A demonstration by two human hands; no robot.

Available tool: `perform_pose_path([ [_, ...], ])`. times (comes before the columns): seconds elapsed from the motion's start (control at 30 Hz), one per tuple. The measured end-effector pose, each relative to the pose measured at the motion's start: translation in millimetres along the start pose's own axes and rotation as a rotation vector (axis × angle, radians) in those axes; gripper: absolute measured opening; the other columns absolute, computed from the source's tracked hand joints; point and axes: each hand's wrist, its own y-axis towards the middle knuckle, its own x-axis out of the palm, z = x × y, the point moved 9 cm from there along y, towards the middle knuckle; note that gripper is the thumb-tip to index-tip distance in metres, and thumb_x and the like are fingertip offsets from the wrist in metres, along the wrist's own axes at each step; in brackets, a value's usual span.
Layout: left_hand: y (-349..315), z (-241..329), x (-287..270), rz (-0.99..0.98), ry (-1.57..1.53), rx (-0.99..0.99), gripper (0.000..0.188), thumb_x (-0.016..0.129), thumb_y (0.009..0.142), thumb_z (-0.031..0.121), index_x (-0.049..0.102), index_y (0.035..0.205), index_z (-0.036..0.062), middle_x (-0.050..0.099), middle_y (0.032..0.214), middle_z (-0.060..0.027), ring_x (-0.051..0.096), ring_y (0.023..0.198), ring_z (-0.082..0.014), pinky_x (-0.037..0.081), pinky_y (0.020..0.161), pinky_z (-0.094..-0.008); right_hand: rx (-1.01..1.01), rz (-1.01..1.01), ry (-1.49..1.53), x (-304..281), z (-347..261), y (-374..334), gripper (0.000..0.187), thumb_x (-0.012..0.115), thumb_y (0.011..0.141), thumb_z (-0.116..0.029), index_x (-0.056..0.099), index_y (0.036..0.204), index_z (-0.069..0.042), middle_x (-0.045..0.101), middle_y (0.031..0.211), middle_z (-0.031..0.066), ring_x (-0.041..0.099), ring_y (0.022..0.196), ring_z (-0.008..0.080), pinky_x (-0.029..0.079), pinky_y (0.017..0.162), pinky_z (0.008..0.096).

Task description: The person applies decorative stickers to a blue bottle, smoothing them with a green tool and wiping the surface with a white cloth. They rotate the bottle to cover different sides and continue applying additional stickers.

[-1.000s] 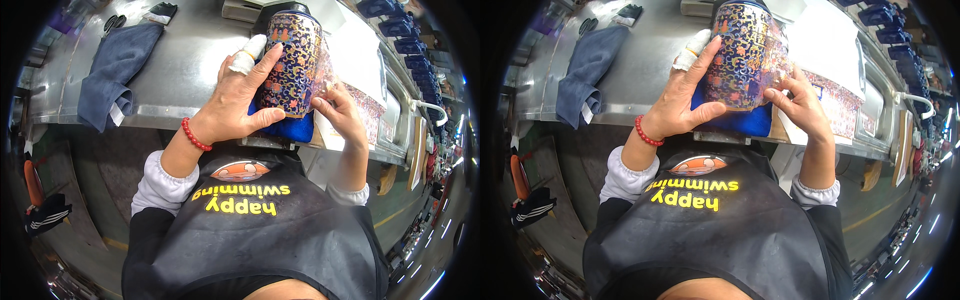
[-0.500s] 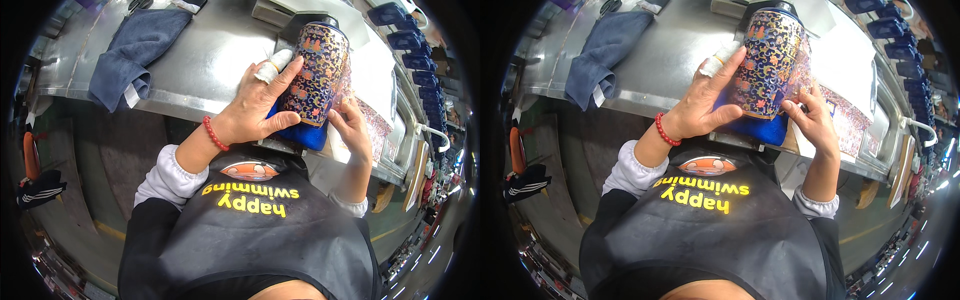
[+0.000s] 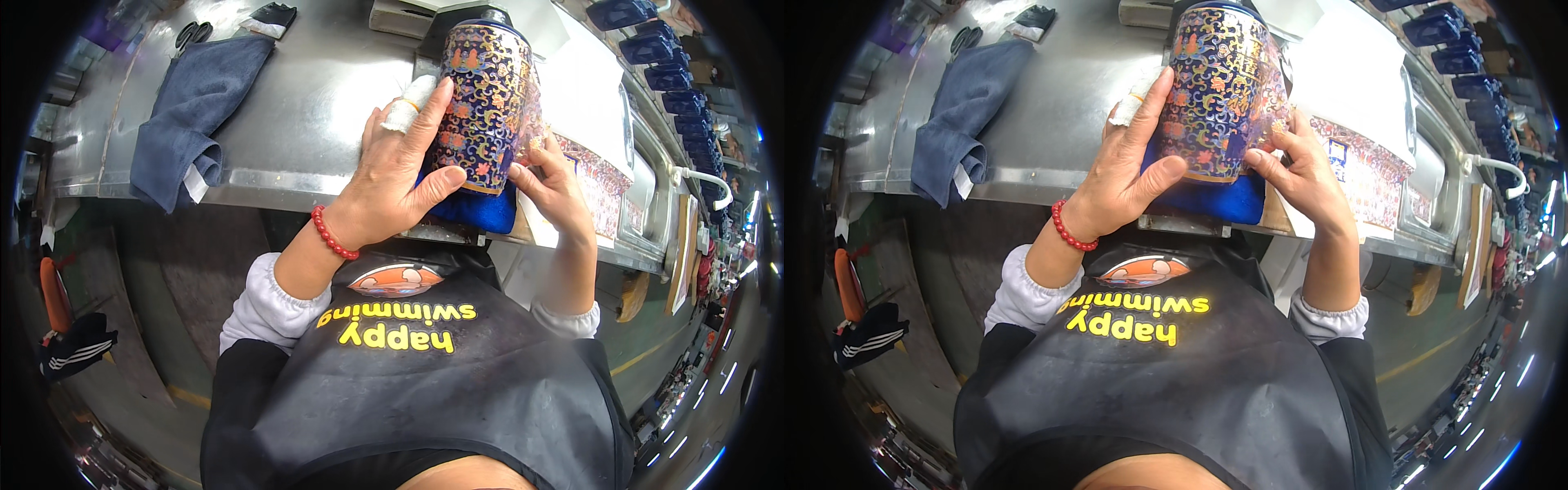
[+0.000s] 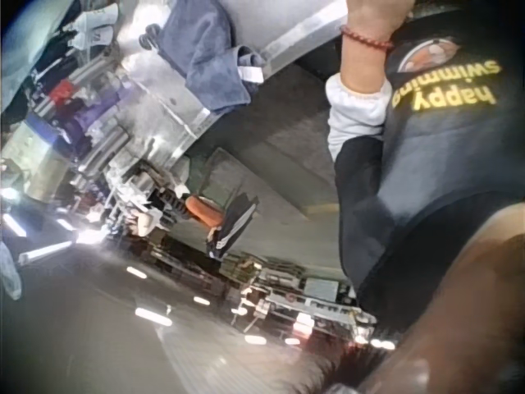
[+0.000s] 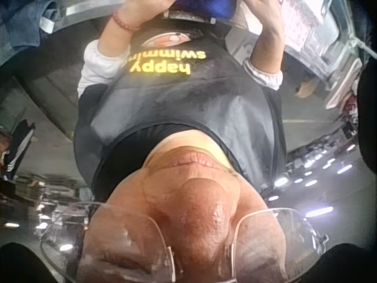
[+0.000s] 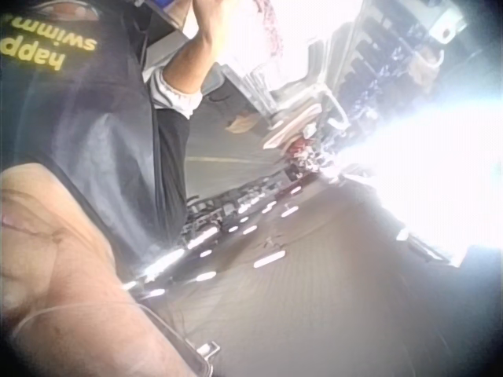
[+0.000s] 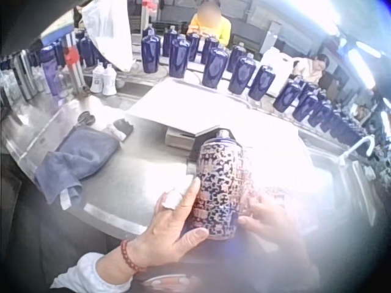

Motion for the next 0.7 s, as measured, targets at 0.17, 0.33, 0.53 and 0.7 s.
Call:
perform_pose_path([
  [0.17,-0.5,0.7,1.2,-0.014,0.000,-0.003,0.088,0.059,0.099,0.052,0.025,0.161,0.0002,0.053,0.143,-0.0270,0.049,0.128,-0.0419,0.025,0.116,-0.0522,-0.073,0.022,0.029,-1.4,-9.8,-0.2,0.028,0.078,0.092,-0.026,0.069,0.090,0.000,0.056,0.127,0.0185,0.054,0.121,0.0329,0.043,0.102,0.0423],
  [0.33,-8.3,-6.2,-5.6,0.061,-0.092,-0.056,0.086,0.051,0.102,0.057,0.029,0.159,-0.0037,0.054,0.142,-0.0279,0.046,0.134,-0.0427,0.024,0.117,-0.0500,0.052,-0.006,-0.035,-3.8,6.5,-1.6,0.022,0.075,0.093,-0.020,0.067,0.099,0.000,0.057,0.126,0.0143,0.056,0.116,0.0269,0.047,0.093,0.0347],
  [0.53,-39.3,4.0,-6.0,0.007,0.064,-0.081,0.086,0.038,0.103,0.065,0.037,0.156,-0.0026,0.049,0.150,-0.0251,0.040,0.140,-0.0428,0.019,0.119,-0.0580,-0.101,0.370,-0.333,-38.6,-14.2,-12.4,0.039,0.067,0.095,-0.008,0.061,0.134,-0.002,0.058,0.132,0.0183,0.058,0.120,0.0307,0.047,0.101,0.0369],
  [0.7,-53.0,19.8,6.3,-0.046,0.257,-0.046,0.087,0.036,0.102,0.068,0.039,0.157,0.0010,0.045,0.155,-0.0221,0.034,0.144,-0.0395,0.011,0.120,-0.0627,-0.358,0.284,-0.350,-18.9,-58.3,-26.2,0.058,0.072,0.096,-0.020,0.054,0.149,-0.006,0.047,0.144,0.0189,0.050,0.130,0.0330,0.046,0.102,0.0410],
])
